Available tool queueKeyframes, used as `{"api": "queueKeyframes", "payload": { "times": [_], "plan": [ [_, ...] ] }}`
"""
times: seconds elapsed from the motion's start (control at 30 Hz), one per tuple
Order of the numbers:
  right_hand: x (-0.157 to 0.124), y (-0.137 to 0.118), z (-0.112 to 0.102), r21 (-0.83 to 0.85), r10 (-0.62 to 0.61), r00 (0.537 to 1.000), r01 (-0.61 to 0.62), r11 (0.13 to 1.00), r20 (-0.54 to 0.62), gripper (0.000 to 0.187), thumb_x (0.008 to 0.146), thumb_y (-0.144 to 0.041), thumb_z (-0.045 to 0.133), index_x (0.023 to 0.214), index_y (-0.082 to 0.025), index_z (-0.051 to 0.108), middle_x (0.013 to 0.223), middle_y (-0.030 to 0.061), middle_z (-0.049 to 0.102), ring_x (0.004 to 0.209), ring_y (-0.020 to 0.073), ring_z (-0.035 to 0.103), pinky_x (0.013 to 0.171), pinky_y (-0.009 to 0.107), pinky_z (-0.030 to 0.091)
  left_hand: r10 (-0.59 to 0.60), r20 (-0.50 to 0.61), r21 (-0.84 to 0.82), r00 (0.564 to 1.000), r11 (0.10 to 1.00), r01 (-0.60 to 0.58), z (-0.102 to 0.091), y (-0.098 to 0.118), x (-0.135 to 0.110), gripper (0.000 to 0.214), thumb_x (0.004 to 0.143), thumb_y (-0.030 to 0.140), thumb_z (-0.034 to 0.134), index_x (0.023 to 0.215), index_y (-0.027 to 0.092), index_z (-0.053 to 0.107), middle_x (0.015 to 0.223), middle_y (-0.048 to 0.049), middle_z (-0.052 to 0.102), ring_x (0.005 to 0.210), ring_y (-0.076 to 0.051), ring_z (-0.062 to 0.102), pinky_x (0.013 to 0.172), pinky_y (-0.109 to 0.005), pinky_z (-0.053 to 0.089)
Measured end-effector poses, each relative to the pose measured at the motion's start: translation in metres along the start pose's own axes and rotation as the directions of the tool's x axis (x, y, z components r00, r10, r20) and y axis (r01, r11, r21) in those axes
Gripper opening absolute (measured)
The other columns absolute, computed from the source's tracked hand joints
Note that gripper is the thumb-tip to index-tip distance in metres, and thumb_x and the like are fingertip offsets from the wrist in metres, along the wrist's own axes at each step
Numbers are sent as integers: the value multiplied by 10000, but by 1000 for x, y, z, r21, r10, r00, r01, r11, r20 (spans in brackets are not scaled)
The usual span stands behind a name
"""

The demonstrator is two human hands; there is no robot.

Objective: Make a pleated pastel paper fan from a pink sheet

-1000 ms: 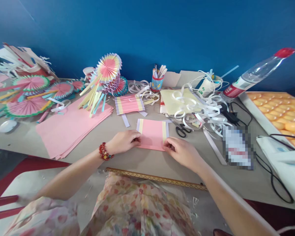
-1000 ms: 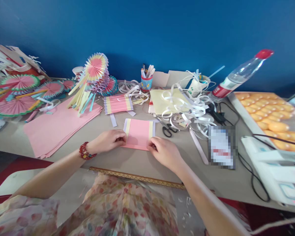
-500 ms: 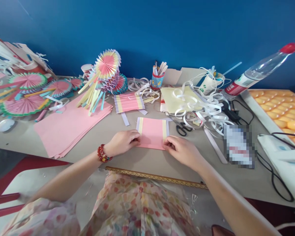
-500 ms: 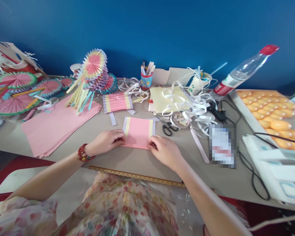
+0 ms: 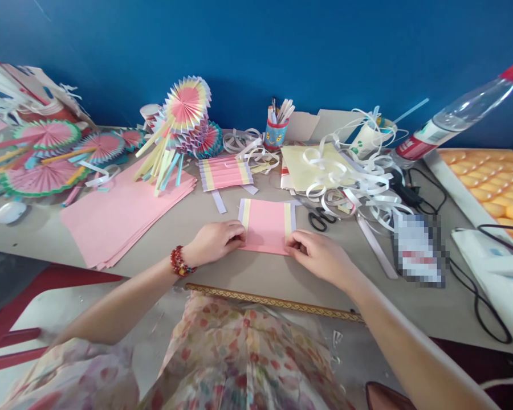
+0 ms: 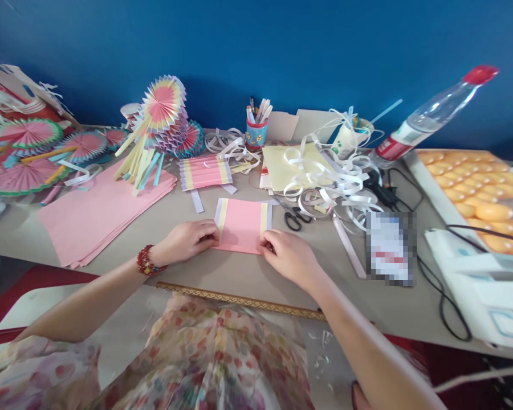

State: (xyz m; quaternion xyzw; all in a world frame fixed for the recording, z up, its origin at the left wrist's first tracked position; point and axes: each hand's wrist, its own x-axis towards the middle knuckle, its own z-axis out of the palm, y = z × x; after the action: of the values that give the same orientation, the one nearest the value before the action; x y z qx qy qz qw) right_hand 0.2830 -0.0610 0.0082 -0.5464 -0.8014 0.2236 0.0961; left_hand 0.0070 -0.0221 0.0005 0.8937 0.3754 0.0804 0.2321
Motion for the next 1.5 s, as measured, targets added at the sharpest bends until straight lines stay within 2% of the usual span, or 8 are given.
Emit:
{"api": "queueKeyframes", "payload": {
  "times": [0.63,1.1,1.27,1.5],
  "plan": [
    [0,0,1,-6,-5,1000,5,1000,-2,73,856,-219,532,793,-230,567,825,-5,664,698,142,584,596,241,352,7,-4,-8,1000,1000,-7,2,0,-3,191,970,304,439,871,214,575,901,1,616,765,-146,577,679,-245,388],
    [1,-3,-1,0,16,1000,-16,1000,17,73,852,-227,535,786,-229,567,806,-2,651,695,144,575,591,238,344,39,1,157,999,987,-38,7,4,-7,219,1000,276,362,897,200,540,927,-21,597,735,-153,566,683,-262,404],
    [1,3,-3,59,7,999,-9,998,50,84,861,-239,531,800,-229,588,798,-6,642,703,142,573,604,233,352,52,11,228,999,972,-53,9,6,-7,257,1010,269,328,887,188,538,950,-43,598,768,-165,579,728,-279,433],
    [2,12,-8,182,-2,994,-18,983,110,132,873,-270,526,790,-219,614,804,3,665,712,144,590,623,235,372,45,-7,197,999,979,-43,10,4,-8,247,1013,284,319,923,194,530,964,-42,602,786,-170,591,742,-290,445]
  ]
}}
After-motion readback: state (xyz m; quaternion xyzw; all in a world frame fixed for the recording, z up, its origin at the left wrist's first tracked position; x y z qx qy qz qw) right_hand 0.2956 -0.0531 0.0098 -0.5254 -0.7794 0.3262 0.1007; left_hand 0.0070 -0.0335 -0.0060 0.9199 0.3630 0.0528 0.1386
